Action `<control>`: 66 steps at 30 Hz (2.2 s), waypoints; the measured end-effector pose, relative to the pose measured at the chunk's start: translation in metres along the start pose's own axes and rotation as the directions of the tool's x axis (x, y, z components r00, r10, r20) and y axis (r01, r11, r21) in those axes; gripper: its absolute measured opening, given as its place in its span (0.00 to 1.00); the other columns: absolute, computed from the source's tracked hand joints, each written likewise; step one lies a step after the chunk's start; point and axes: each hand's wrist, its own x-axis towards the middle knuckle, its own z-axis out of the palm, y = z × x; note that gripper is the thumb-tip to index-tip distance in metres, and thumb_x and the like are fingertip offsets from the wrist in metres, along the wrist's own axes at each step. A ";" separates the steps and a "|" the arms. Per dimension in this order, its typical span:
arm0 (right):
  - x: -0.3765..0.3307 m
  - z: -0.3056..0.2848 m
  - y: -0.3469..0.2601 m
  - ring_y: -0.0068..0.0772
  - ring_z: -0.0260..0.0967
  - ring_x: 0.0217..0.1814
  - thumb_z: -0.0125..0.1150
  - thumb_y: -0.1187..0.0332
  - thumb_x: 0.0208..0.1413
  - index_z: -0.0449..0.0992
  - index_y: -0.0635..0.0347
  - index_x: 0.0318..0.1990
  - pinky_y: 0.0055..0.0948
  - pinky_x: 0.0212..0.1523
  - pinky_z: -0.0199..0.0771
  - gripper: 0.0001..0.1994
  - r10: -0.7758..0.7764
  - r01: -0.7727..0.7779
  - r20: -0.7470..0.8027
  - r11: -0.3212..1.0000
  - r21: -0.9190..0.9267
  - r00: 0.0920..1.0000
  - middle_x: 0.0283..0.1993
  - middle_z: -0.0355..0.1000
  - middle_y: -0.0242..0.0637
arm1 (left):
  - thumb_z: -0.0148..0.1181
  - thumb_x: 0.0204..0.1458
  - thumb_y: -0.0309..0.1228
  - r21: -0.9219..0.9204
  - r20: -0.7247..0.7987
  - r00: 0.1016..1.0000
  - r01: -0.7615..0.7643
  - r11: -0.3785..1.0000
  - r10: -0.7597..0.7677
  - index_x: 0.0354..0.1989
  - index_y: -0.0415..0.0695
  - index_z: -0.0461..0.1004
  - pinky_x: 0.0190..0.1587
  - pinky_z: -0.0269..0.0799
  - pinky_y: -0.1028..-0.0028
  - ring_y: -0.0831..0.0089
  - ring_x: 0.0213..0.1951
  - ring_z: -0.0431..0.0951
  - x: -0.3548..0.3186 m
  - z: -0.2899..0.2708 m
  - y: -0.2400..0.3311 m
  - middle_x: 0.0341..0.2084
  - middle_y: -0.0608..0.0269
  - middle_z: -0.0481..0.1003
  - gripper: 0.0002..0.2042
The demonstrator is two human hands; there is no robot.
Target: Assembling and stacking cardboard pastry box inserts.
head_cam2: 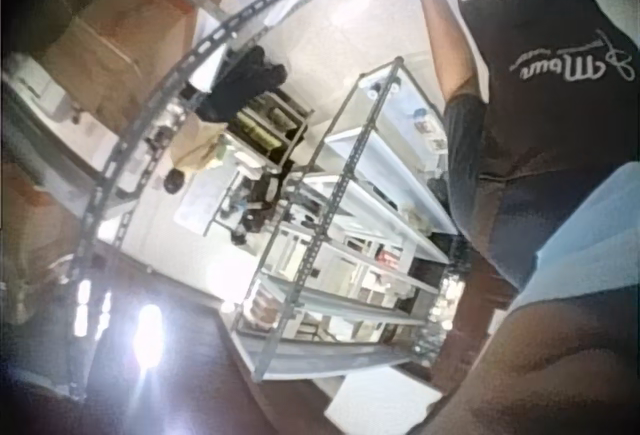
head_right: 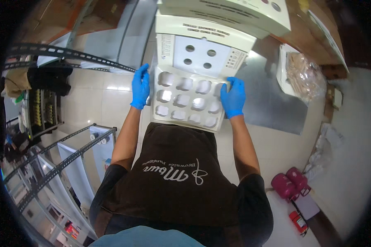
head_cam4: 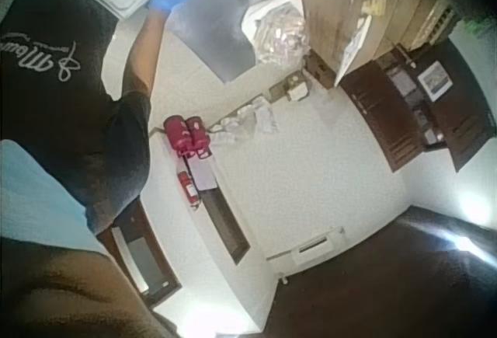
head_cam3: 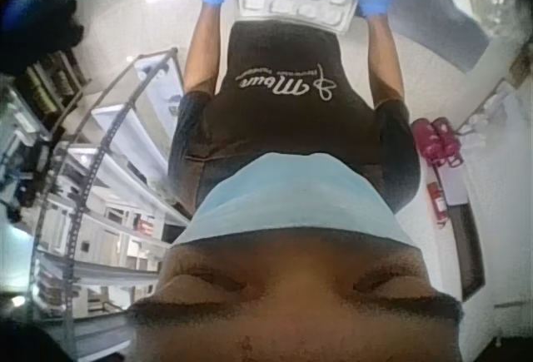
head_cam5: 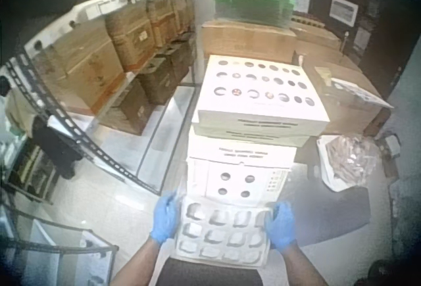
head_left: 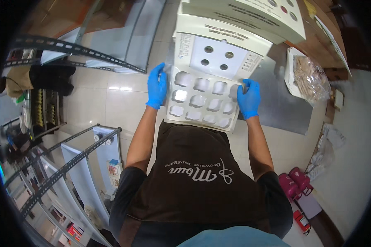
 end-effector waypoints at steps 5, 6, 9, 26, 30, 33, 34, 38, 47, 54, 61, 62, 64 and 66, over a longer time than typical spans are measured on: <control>0.012 0.031 -0.121 0.39 0.69 0.40 0.65 0.64 0.48 0.73 0.60 0.41 0.33 0.42 0.69 0.15 -0.405 0.323 0.121 0.848 0.420 0.906 0.39 0.70 0.41 | 0.51 0.53 0.24 -0.369 0.492 0.847 0.411 0.834 -0.199 0.63 0.40 0.58 0.54 0.63 0.76 0.74 0.49 0.69 0.010 0.013 -0.044 0.54 0.57 0.68 0.26; 0.014 0.044 -0.142 0.42 0.69 0.41 0.65 0.61 0.47 0.73 0.59 0.41 0.35 0.43 0.69 0.16 -0.436 0.354 0.119 0.838 0.415 0.892 0.39 0.70 0.43 | 0.50 0.52 0.23 -0.443 0.514 0.845 0.410 0.797 -0.148 0.63 0.39 0.57 0.54 0.63 0.76 0.74 0.49 0.69 0.010 0.017 -0.044 0.54 0.58 0.67 0.27; 0.020 0.092 -0.162 0.45 0.68 0.40 0.63 0.60 0.48 0.74 0.58 0.41 0.38 0.42 0.70 0.16 -0.445 0.417 0.232 0.895 0.161 0.865 0.36 0.69 0.44 | 0.51 0.51 0.23 -0.411 0.533 0.825 0.448 0.794 -0.189 0.61 0.41 0.62 0.51 0.66 0.77 0.75 0.44 0.71 0.011 0.025 -0.044 0.51 0.60 0.69 0.25; -0.006 0.123 -0.136 0.40 0.71 0.40 0.62 0.60 0.48 0.73 0.55 0.41 0.37 0.37 0.72 0.15 -0.449 0.482 0.300 0.875 -0.041 0.842 0.38 0.70 0.39 | 0.53 0.54 0.29 -0.313 0.461 0.864 0.371 0.874 -0.202 0.54 0.37 0.68 0.45 0.69 0.77 0.77 0.41 0.72 0.002 0.035 -0.048 0.42 0.59 0.75 0.19; -0.003 0.123 -0.129 0.41 0.70 0.40 0.62 0.60 0.48 0.75 0.55 0.41 0.38 0.38 0.72 0.14 -0.420 0.403 0.292 0.908 0.118 0.860 0.37 0.71 0.40 | 0.50 0.56 0.28 -0.373 0.472 0.871 0.334 0.866 -0.132 0.54 0.37 0.68 0.46 0.68 0.77 0.77 0.41 0.72 0.000 0.036 -0.042 0.41 0.59 0.75 0.18; 0.004 0.123 -0.127 0.41 0.70 0.40 0.61 0.61 0.48 0.76 0.55 0.39 0.39 0.39 0.70 0.12 -0.405 0.355 0.337 0.913 0.200 0.850 0.36 0.71 0.39 | 0.49 0.56 0.28 -0.338 0.449 0.887 0.281 0.898 -0.108 0.54 0.36 0.68 0.47 0.68 0.76 0.76 0.43 0.73 0.001 0.034 -0.041 0.42 0.57 0.75 0.17; 0.005 0.122 -0.127 0.41 0.70 0.40 0.61 0.62 0.48 0.77 0.54 0.38 0.39 0.39 0.70 0.12 -0.385 0.317 0.375 0.920 0.231 0.844 0.35 0.71 0.40 | 0.49 0.56 0.28 -0.336 0.451 0.886 0.282 0.899 -0.110 0.54 0.36 0.68 0.47 0.68 0.76 0.76 0.43 0.73 0.000 0.033 -0.040 0.42 0.57 0.75 0.17; 0.006 0.122 -0.124 0.42 0.69 0.39 0.60 0.63 0.47 0.77 0.54 0.38 0.39 0.39 0.68 0.11 -0.432 0.383 0.369 0.902 0.201 0.823 0.34 0.71 0.39 | 0.49 0.57 0.29 -0.255 0.440 0.881 0.309 0.916 -0.174 0.53 0.36 0.68 0.49 0.67 0.76 0.74 0.44 0.73 0.001 0.034 -0.027 0.43 0.55 0.75 0.17; -0.011 0.108 -0.122 0.47 0.66 0.46 0.53 0.69 0.51 0.73 0.57 0.49 0.41 0.45 0.67 0.16 -0.415 0.434 0.458 0.898 0.071 0.786 0.42 0.70 0.46 | 0.55 0.54 0.33 -0.321 0.460 0.870 0.348 0.881 -0.176 0.52 0.36 0.69 0.43 0.69 0.77 0.76 0.39 0.73 0.002 0.039 -0.044 0.40 0.58 0.75 0.19; -0.014 0.020 -0.051 0.42 0.70 0.34 0.58 0.65 0.51 0.74 0.57 0.43 0.39 0.40 0.71 0.12 -0.198 0.037 0.341 0.905 0.424 0.919 0.35 0.72 0.43 | 0.60 0.49 0.35 0.057 0.161 0.985 -0.066 0.996 0.056 0.44 0.42 0.73 0.35 0.70 0.69 0.65 0.31 0.75 -0.021 0.001 0.019 0.29 0.56 0.74 0.15; -0.054 -0.052 0.026 0.44 0.73 0.35 0.53 0.68 0.51 0.74 0.50 0.49 0.37 0.39 0.72 0.16 -0.151 0.309 0.884 0.951 0.008 0.442 0.41 0.74 0.43 | 0.54 0.52 0.42 0.417 0.851 0.502 -0.471 0.777 -0.152 0.37 0.45 0.74 0.34 0.73 0.60 0.56 0.31 0.77 -0.100 -0.027 0.045 0.31 0.54 0.75 0.13; -0.058 -0.051 0.029 0.45 0.72 0.34 0.52 0.71 0.50 0.73 0.48 0.51 0.38 0.38 0.73 0.18 -0.205 0.475 0.903 0.880 0.001 0.378 0.43 0.74 0.42 | 0.54 0.52 0.42 0.411 0.858 0.491 -0.478 0.777 -0.152 0.37 0.45 0.74 0.34 0.73 0.60 0.56 0.31 0.77 -0.102 -0.025 0.043 0.31 0.54 0.75 0.13; -0.063 -0.041 0.032 0.47 0.73 0.39 0.50 0.74 0.47 0.72 0.50 0.52 0.41 0.41 0.73 0.21 -0.144 0.490 0.938 0.871 -0.032 0.316 0.42 0.74 0.44 | 0.50 0.54 0.44 0.472 0.871 0.394 -0.511 0.718 -0.292 0.34 0.45 0.75 0.33 0.72 0.58 0.55 0.30 0.77 -0.102 -0.021 0.039 0.30 0.53 0.75 0.15; -0.063 -0.033 0.026 0.48 0.74 0.41 0.50 0.73 0.47 0.76 0.58 0.44 0.40 0.41 0.73 0.16 -0.038 0.569 0.975 0.817 -0.097 0.221 0.40 0.75 0.47 | 0.49 0.55 0.44 0.470 0.879 0.359 -0.533 0.703 -0.315 0.35 0.45 0.75 0.34 0.72 0.58 0.54 0.31 0.77 -0.104 -0.018 0.033 0.31 0.52 0.74 0.16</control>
